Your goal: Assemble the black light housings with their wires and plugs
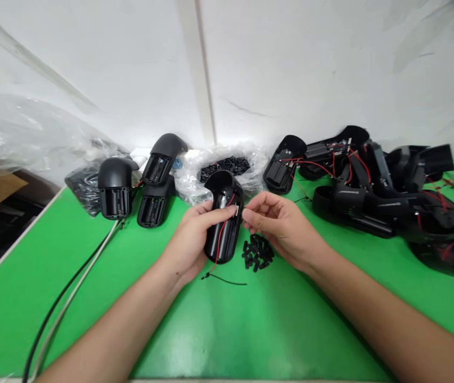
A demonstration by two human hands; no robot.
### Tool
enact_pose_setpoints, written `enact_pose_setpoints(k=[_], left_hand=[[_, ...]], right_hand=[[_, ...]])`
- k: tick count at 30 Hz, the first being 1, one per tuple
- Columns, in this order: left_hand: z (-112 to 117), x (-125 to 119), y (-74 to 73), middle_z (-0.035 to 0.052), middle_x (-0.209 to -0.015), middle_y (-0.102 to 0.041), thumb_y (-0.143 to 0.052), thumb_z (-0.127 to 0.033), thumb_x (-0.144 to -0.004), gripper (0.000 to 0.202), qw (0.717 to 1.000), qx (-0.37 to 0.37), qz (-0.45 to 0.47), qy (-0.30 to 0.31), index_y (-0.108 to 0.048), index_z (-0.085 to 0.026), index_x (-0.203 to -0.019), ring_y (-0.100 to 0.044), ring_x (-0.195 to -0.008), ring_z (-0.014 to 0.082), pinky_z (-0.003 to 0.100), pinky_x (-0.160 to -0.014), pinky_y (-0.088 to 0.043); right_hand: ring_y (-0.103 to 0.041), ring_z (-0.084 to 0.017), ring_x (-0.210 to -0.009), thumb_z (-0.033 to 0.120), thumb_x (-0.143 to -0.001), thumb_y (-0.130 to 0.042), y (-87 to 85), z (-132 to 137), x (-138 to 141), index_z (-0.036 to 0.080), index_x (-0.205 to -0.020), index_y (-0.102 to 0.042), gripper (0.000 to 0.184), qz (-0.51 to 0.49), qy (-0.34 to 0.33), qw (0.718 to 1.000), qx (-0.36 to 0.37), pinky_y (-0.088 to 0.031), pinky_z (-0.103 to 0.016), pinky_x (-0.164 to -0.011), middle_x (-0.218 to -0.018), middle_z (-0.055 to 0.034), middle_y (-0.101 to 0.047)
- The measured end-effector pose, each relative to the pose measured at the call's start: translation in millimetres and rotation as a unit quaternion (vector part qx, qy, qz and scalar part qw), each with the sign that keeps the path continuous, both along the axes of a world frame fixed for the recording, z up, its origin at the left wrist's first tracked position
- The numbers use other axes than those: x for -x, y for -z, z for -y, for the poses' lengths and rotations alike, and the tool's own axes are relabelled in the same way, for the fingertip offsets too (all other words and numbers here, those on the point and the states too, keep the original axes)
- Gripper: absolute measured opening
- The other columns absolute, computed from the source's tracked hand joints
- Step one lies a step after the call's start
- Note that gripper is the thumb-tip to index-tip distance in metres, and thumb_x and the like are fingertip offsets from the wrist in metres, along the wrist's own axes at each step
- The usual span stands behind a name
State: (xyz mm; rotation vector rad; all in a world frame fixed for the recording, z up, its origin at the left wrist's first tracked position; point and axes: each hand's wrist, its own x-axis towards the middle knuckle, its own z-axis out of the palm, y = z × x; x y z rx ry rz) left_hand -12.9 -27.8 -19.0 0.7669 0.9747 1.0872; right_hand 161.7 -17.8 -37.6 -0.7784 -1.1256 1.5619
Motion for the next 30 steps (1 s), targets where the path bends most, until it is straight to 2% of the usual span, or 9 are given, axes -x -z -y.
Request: enact_pose_setpoints(k=[3, 7, 9, 12, 15, 19, 23, 27, 30], left_hand=[[0, 1, -0.7, 0.0046, -0.076, -0.069, -0.093, -0.030, -0.062, 0.040, 1.000, 0.000, 0.006, 0.020, -0.077, -0.009, -0.092, -0.061, -0.067, 0.0112, 0.020, -0.059, -0.043], [1, 4, 0.4, 0.0047, -0.079, -0.069, -0.089, -0.036, -0.062, 0.041, 1.000, 0.013, 0.008, 0.026, -0.075, -0.013, -0.092, -0.060, -0.072, 0.0147, 0.024, -0.063, -0.043], [2, 6, 1.4, 0.0035, -0.088, -0.069, -0.086, -0.033, -0.061, 0.043, 0.999, -0.001, 0.006, 0.040, -0.074, -0.015, -0.098, -0.058, -0.080, 0.0148, 0.025, -0.068, -0.043], [3, 10, 3.3, 0.0005, -0.103, -0.066, -0.086, -0.029, -0.066, 0.052, 0.994, -0.069, -0.027, 0.082, -0.074, -0.020, -0.115, -0.055, -0.095, 0.0146, 0.025, -0.083, -0.044], [3, 13, 4.5, -0.0005, -0.109, -0.063, -0.086, -0.029, -0.075, 0.054, 0.982, -0.125, -0.059, 0.127, -0.069, -0.024, -0.127, -0.055, -0.106, 0.0156, 0.027, -0.097, -0.043], [3, 13, 3.6, 0.0006, -0.104, -0.061, -0.084, -0.031, -0.081, 0.052, 0.971, -0.149, -0.079, 0.171, -0.066, -0.022, -0.128, -0.056, -0.105, 0.0166, 0.028, -0.094, -0.044], [4, 11, 2.6, 0.0013, -0.105, -0.061, -0.081, -0.027, -0.078, 0.050, 0.968, -0.141, -0.121, 0.170, -0.064, -0.018, -0.125, -0.054, -0.098, 0.0163, 0.029, -0.085, -0.043], [5, 9, 1.7, 0.0033, -0.113, -0.062, -0.076, -0.022, -0.080, 0.055, 0.957, -0.168, -0.168, 0.167, -0.061, -0.017, -0.133, -0.054, -0.103, 0.0177, 0.031, -0.093, -0.044], [6, 9, 2.0, 0.0046, -0.117, -0.065, -0.078, -0.025, -0.082, 0.055, 0.953, -0.174, -0.178, 0.175, -0.061, -0.018, -0.134, -0.056, -0.104, 0.0187, 0.032, -0.095, -0.046]], right_hand=[[-0.061, -0.009, -0.076, 0.028, -0.068, -0.099, 2.1, 2, 0, 0.017, -0.097, -0.066, 0.046, 0.028, 0.015, 0.999, -0.043, -0.050, -0.021, -0.067, -0.088, 0.0009, -0.067], [-0.062, -0.017, -0.109, 0.036, -0.081, -0.091, 5.1, 4, 0, 0.023, -0.125, -0.060, 0.055, 0.110, 0.053, 0.984, -0.127, -0.054, -0.028, -0.081, -0.123, -0.0051, -0.064], [-0.059, -0.020, -0.121, 0.040, -0.089, -0.084, 6.7, 3, 0, 0.025, -0.137, -0.056, 0.058, 0.119, 0.042, 0.982, -0.141, -0.054, -0.033, -0.091, -0.134, -0.0074, -0.062], [-0.055, -0.024, -0.133, 0.041, -0.091, -0.083, 8.8, 2, 0, 0.026, -0.148, -0.051, 0.067, 0.105, 0.013, 0.985, -0.137, -0.050, -0.041, -0.105, -0.144, -0.0097, -0.059], [-0.053, -0.025, -0.140, 0.037, -0.092, -0.083, 9.2, 0, 0, 0.025, -0.153, -0.048, 0.071, 0.074, -0.027, 0.988, -0.134, -0.049, -0.041, -0.109, -0.149, -0.0100, -0.057], [-0.056, -0.020, -0.137, 0.030, -0.093, -0.082, 7.8, 1, -1, 0.030, -0.154, -0.049, 0.069, 0.032, -0.075, 0.989, -0.127, -0.051, -0.035, -0.108, -0.151, -0.0062, -0.058], [-0.062, -0.019, -0.125, 0.030, -0.089, -0.086, 6.6, 2, -2, 0.031, -0.148, -0.054, 0.067, -0.004, -0.115, 0.992, -0.054, -0.051, -0.034, -0.107, -0.138, -0.0043, -0.065], [-0.062, -0.020, -0.123, 0.030, -0.085, -0.088, 5.1, 2, -3, 0.028, -0.137, -0.063, 0.058, -0.008, -0.130, 0.991, -0.023, -0.051, -0.034, -0.105, -0.130, -0.0043, -0.067], [-0.064, -0.020, -0.117, 0.028, -0.082, -0.089, 2.9, 3, -3, 0.029, -0.135, -0.063, 0.059, -0.010, -0.133, 0.991, -0.011, -0.052, -0.034, -0.101, -0.127, -0.0041, -0.068]])
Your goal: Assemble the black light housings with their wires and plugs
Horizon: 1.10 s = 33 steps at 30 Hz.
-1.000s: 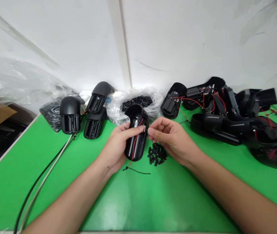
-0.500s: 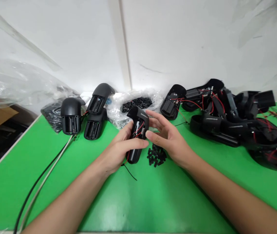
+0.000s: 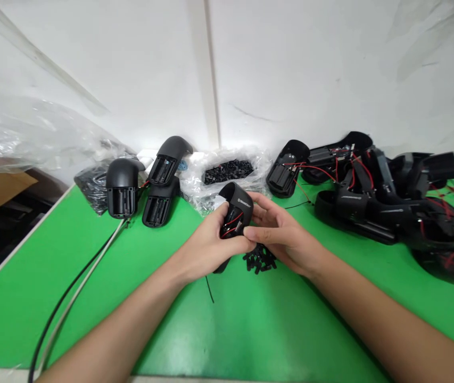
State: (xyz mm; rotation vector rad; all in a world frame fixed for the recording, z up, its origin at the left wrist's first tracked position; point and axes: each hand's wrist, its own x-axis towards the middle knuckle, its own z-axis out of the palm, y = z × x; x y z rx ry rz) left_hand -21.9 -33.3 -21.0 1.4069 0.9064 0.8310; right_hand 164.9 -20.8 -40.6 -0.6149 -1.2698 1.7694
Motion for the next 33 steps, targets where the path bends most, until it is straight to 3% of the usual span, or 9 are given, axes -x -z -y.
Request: enact_pose_setpoints(k=[4, 7, 12, 15, 18, 22, 33], left_hand=[[-1, 0, 4.2, 0.0058, -0.119, -0.067, -0.079, -0.027, -0.084, 0.050, 1.000, -0.011, 0.007, 0.011, -0.064, -0.020, -0.131, -0.060, -0.105, 0.0203, 0.032, -0.094, -0.048], [-1, 0, 6.7, 0.0049, -0.111, -0.065, -0.077, -0.024, -0.084, 0.047, 1.000, -0.014, 0.007, 0.005, -0.064, -0.019, -0.129, -0.058, -0.097, 0.0184, 0.029, -0.085, -0.047], [1, -2, 4.7, 0.0006, -0.094, -0.056, -0.075, -0.024, -0.083, 0.037, 1.000, -0.004, -0.001, -0.007, -0.061, -0.016, -0.117, -0.049, -0.080, 0.0126, 0.025, -0.069, -0.041], [4, -4, 3.2, -0.0009, -0.087, -0.053, -0.072, -0.023, -0.083, 0.042, 1.000, 0.019, -0.009, 0.013, -0.058, -0.016, -0.122, -0.047, -0.074, 0.0119, 0.026, -0.066, -0.039], [6, -5, 2.0, 0.0003, -0.091, -0.057, -0.069, -0.021, -0.083, 0.048, 0.999, 0.023, -0.013, 0.025, -0.056, -0.015, -0.129, -0.050, -0.077, 0.0127, 0.030, -0.073, -0.044], [7, -9, -1.1, 0.0013, -0.095, -0.054, -0.070, -0.021, -0.080, 0.047, 1.000, 0.029, 0.007, 0.006, -0.057, -0.013, -0.124, -0.047, -0.083, 0.0136, 0.032, -0.082, -0.046], [11, -14, -2.8, 0.0062, -0.113, -0.065, -0.074, -0.020, -0.078, 0.049, 0.996, 0.049, 0.070, -0.012, -0.061, -0.014, -0.124, -0.060, -0.103, 0.0204, 0.031, -0.092, -0.049]], right_hand=[[-0.064, -0.022, -0.116, 0.026, -0.078, -0.090, -2.9, 1, -1, 0.028, -0.133, -0.061, 0.062, 0.004, 0.009, 1.000, 0.022, -0.053, -0.034, -0.097, -0.124, -0.0047, -0.068], [-0.064, -0.023, -0.117, 0.025, -0.078, -0.089, -2.7, 0, -3, 0.027, -0.134, -0.060, 0.063, 0.010, 0.001, 1.000, 0.020, -0.053, -0.034, -0.096, -0.125, -0.0055, -0.067], [-0.061, -0.021, -0.127, 0.032, -0.088, -0.085, 2.2, 0, -3, 0.028, -0.143, -0.057, 0.062, 0.004, -0.004, 0.998, -0.060, -0.049, -0.034, -0.111, -0.139, -0.0060, -0.064], [-0.059, -0.021, -0.134, 0.036, -0.094, -0.081, 5.4, 0, -1, 0.029, -0.149, -0.054, 0.062, 0.012, 0.015, 0.994, -0.106, -0.049, -0.036, -0.115, -0.149, -0.0063, -0.059], [-0.059, -0.023, -0.137, 0.034, -0.094, -0.081, 6.9, 1, 0, 0.028, -0.153, -0.052, 0.067, 0.051, 0.042, 0.986, -0.151, -0.049, -0.038, -0.117, -0.154, -0.0077, -0.057], [-0.056, -0.021, -0.143, 0.033, -0.099, -0.076, 6.5, 3, 2, 0.028, -0.155, -0.049, 0.063, 0.058, 0.060, 0.979, -0.185, -0.049, -0.035, -0.118, -0.156, -0.0065, -0.056], [-0.054, -0.023, -0.146, 0.039, -0.103, -0.070, 4.4, 10, 6, 0.029, -0.155, -0.046, 0.058, 0.085, 0.100, 0.969, -0.209, -0.051, -0.036, -0.117, -0.158, -0.0072, -0.054]])
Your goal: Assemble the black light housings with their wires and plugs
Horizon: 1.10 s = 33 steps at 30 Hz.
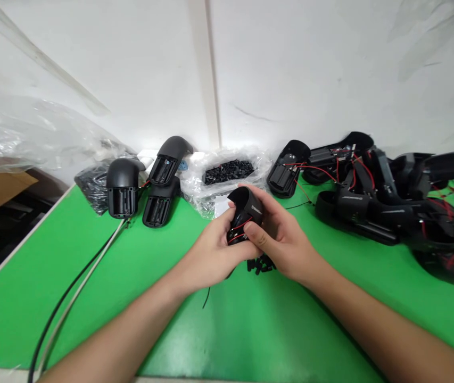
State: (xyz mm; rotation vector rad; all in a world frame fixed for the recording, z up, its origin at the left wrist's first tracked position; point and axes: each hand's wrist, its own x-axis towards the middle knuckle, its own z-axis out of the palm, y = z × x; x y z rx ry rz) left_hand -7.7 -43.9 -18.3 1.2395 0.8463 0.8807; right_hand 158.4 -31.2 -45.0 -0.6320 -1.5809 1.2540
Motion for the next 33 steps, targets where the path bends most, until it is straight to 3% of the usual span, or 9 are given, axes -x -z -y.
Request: enact_pose_setpoints(k=[6, 11, 17, 19, 21, 24, 26, 29, 33], left_hand=[[2, -2, -1.0, 0.0043, -0.107, -0.065, -0.076, -0.018, -0.079, 0.044, 1.000, -0.007, 0.001, 0.005, -0.062, -0.014, -0.121, -0.060, -0.099, 0.0183, 0.029, -0.089, -0.050], [1, 3, -5.8, 0.0032, -0.098, -0.064, -0.083, -0.024, -0.081, 0.044, 1.000, -0.005, -0.023, 0.012, -0.065, -0.017, -0.121, -0.060, -0.093, 0.0174, 0.028, -0.086, -0.051], [-10, 19, -9.0, 0.0023, -0.092, -0.061, -0.087, -0.038, -0.078, 0.042, 0.995, 0.088, 0.042, 0.007, -0.069, -0.018, -0.112, -0.061, -0.069, 0.0152, 0.031, -0.065, -0.054], [-16, 22, -6.6, 0.0020, -0.090, -0.063, -0.086, -0.035, -0.079, 0.042, 0.998, 0.065, 0.010, -0.010, -0.070, -0.019, -0.114, -0.061, -0.069, 0.0158, 0.032, -0.066, -0.053], [-20, 23, -2.7, 0.0038, -0.097, -0.068, -0.083, -0.035, -0.083, 0.042, 0.996, -0.022, -0.066, -0.050, -0.070, -0.018, -0.119, -0.065, -0.082, 0.0188, 0.033, -0.077, -0.053], [-23, 26, 3.7, 0.0078, -0.123, -0.071, -0.073, -0.032, -0.092, 0.045, 0.951, -0.196, -0.218, -0.104, -0.067, -0.018, -0.134, -0.066, -0.115, 0.0261, 0.038, -0.102, -0.048], [-21, 28, 6.8, 0.0094, -0.137, -0.068, -0.068, -0.031, -0.095, 0.050, 0.907, -0.273, -0.302, -0.107, -0.062, -0.020, -0.144, -0.062, -0.127, 0.0307, 0.042, -0.111, -0.043], [-16, 29, 8.4, 0.0113, -0.144, -0.064, -0.063, -0.030, -0.096, 0.054, 0.852, -0.331, -0.398, -0.083, -0.057, -0.021, -0.149, -0.061, -0.130, 0.0351, 0.047, -0.109, -0.043], [-11, 26, 6.4, 0.0134, -0.135, -0.065, -0.053, -0.033, -0.100, 0.049, 0.807, -0.330, -0.488, -0.033, -0.053, -0.021, -0.148, -0.066, -0.118, 0.0373, 0.050, -0.094, -0.050]], right_hand=[[-0.053, -0.023, -0.146, 0.039, -0.103, -0.070, -3.5, 2, 0, 0.029, -0.154, -0.048, 0.056, 0.003, 0.013, 1.000, -0.006, -0.050, -0.036, -0.117, -0.160, -0.0066, -0.051], [-0.057, -0.024, -0.142, 0.044, -0.102, -0.071, -7.8, -3, -6, 0.029, -0.155, -0.048, 0.060, -0.003, -0.029, 0.999, 0.014, -0.049, -0.040, -0.120, -0.155, -0.0071, -0.057], [-0.054, -0.020, -0.146, 0.040, -0.101, -0.072, -4.8, -14, -4, 0.030, -0.151, -0.051, 0.055, -0.058, -0.029, 0.997, 0.033, -0.045, -0.037, -0.124, -0.157, -0.0041, -0.057], [-0.055, -0.019, -0.145, 0.037, -0.099, -0.075, -3.4, -15, -3, 0.028, -0.148, -0.053, 0.054, -0.066, -0.009, 0.997, 0.036, -0.044, -0.036, -0.124, -0.153, -0.0046, -0.060], [-0.058, -0.019, -0.140, 0.037, -0.099, -0.075, -2.6, -16, -3, 0.026, -0.147, -0.054, 0.054, -0.059, 0.022, 0.997, 0.036, -0.048, -0.036, -0.120, -0.146, -0.0057, -0.064], [-0.061, -0.020, -0.135, 0.040, -0.103, -0.070, -1.8, -15, -6, 0.026, -0.146, -0.058, 0.048, -0.001, 0.097, 0.995, -0.001, -0.052, -0.037, -0.111, -0.143, -0.0067, -0.065], [-0.062, -0.021, -0.132, 0.040, -0.106, -0.065, -1.6, -14, -8, 0.026, -0.141, -0.064, 0.038, 0.066, 0.149, 0.984, -0.074, -0.052, -0.038, -0.107, -0.142, -0.0067, -0.066], [-0.066, -0.021, -0.119, 0.033, -0.107, -0.062, -2.0, -13, -9, 0.024, -0.126, -0.071, 0.024, 0.147, 0.183, 0.955, -0.182, -0.053, -0.039, -0.103, -0.124, -0.0074, -0.071], [-0.067, -0.018, -0.098, 0.026, -0.102, -0.066, -2.4, -11, -9, 0.019, -0.106, -0.073, 0.010, 0.185, 0.204, 0.941, -0.199, -0.053, -0.035, -0.089, -0.103, -0.0061, -0.071]])
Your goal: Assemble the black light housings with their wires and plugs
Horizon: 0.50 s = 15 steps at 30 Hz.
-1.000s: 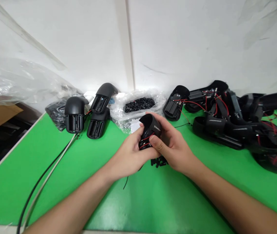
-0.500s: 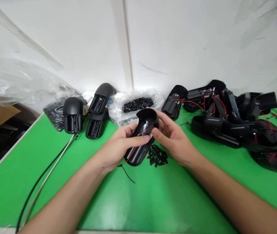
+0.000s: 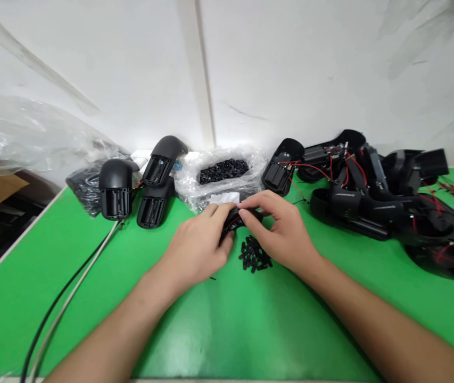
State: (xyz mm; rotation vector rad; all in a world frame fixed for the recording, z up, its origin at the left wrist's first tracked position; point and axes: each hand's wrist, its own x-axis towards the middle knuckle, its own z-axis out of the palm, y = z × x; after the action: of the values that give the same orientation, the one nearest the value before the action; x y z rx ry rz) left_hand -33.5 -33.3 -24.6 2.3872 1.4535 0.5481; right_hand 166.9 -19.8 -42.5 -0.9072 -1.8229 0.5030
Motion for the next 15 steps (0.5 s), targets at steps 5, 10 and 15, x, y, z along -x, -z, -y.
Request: enact_pose_setpoints(k=[5, 10, 15], left_hand=[[2, -7, -1.9, 0.0099, -0.131, -0.063, -0.049, -0.029, -0.102, 0.043, 0.997, 0.003, -0.072, -0.016, -0.048, -0.024, -0.145, -0.068, -0.112, 0.0356, 0.052, -0.088, -0.054], [3, -13, -3.9, 0.0092, -0.132, -0.061, -0.047, -0.026, -0.102, 0.038, 0.997, 0.027, -0.068, -0.031, -0.046, -0.024, -0.140, -0.069, -0.112, 0.0347, 0.054, -0.089, -0.056], [7, -19, -10.0, 0.0102, -0.129, -0.061, -0.044, -0.025, -0.102, 0.032, 0.993, 0.045, -0.099, -0.046, -0.046, -0.023, -0.134, -0.070, -0.104, 0.0362, 0.054, -0.081, -0.056]], right_hand=[[-0.068, -0.018, -0.092, 0.022, -0.097, -0.067, 1.6, -3, 0, 0.017, -0.094, -0.072, 0.008, -0.003, 0.016, 0.999, 0.034, -0.052, -0.034, -0.081, -0.097, -0.0044, -0.072], [-0.071, -0.020, -0.095, 0.022, -0.094, -0.067, 0.0, -6, 0, 0.017, -0.092, -0.073, 0.008, -0.023, 0.015, 0.996, 0.086, -0.053, -0.036, -0.084, -0.097, -0.0035, -0.074], [-0.071, -0.020, -0.093, 0.021, -0.092, -0.066, -1.4, -7, 1, 0.016, -0.090, -0.071, 0.007, -0.017, 0.020, 0.994, 0.104, -0.052, -0.037, -0.084, -0.096, -0.0036, -0.074]])
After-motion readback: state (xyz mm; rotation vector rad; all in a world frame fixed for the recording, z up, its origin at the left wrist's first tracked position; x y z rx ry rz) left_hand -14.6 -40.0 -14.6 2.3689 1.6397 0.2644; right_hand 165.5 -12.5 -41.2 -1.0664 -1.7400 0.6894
